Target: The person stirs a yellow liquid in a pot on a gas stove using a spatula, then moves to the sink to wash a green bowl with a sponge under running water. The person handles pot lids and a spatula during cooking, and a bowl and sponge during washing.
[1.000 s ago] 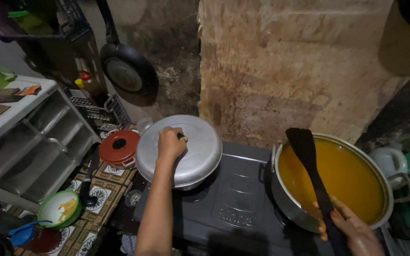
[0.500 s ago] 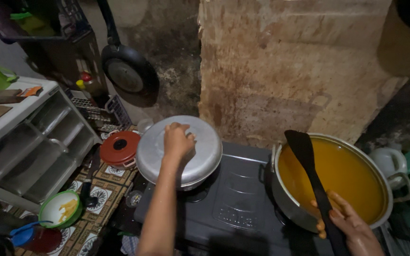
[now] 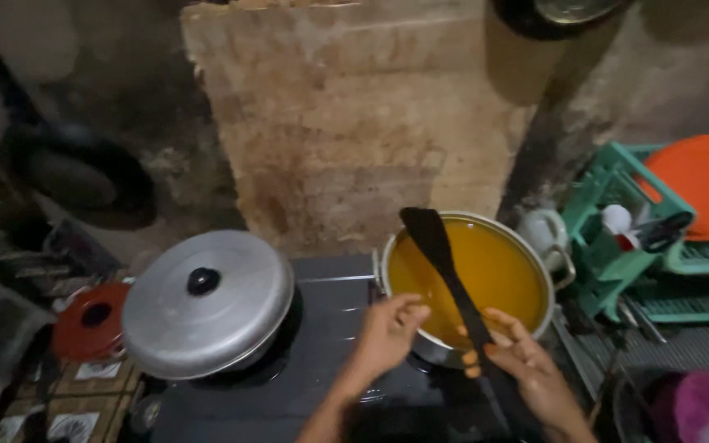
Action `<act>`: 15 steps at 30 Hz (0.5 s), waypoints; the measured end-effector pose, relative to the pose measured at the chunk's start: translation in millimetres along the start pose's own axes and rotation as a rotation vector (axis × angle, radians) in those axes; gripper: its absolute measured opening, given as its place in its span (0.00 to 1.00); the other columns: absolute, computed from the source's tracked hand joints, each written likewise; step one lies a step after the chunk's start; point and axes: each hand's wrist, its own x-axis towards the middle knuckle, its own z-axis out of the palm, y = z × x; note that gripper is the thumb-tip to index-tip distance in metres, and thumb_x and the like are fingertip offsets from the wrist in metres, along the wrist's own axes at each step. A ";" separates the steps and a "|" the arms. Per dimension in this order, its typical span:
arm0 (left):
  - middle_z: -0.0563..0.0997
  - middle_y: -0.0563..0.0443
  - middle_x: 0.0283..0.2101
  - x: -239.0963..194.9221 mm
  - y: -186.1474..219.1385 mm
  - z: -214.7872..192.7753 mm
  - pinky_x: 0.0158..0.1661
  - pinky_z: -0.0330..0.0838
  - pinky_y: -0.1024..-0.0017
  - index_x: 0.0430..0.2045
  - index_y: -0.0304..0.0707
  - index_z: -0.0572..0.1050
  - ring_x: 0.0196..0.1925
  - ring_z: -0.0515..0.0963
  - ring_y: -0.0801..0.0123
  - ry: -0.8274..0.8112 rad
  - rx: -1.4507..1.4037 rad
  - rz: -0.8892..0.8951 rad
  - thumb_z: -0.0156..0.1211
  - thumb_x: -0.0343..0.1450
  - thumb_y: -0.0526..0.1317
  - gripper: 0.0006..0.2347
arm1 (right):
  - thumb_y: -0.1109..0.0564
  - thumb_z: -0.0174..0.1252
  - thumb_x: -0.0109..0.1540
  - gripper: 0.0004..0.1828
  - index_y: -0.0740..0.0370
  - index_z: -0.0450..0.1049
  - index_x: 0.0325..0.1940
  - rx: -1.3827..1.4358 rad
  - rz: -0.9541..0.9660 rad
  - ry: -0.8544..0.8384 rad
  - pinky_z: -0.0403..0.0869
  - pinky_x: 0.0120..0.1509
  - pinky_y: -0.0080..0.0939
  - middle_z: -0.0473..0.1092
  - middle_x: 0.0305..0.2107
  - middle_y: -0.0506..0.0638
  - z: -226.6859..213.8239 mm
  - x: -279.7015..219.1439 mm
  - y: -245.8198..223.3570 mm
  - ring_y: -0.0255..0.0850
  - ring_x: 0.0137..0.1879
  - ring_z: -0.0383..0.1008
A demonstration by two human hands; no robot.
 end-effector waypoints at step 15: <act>0.83 0.54 0.30 33.7 4.2 93.0 0.27 0.68 0.80 0.40 0.32 0.81 0.26 0.78 0.79 -0.160 -0.731 -0.313 0.61 0.71 0.34 0.08 | 0.73 0.51 0.51 0.38 0.53 0.70 0.65 -1.163 -0.832 0.088 0.71 0.61 0.44 0.64 0.61 0.62 -49.9 -25.7 -20.8 0.56 0.64 0.70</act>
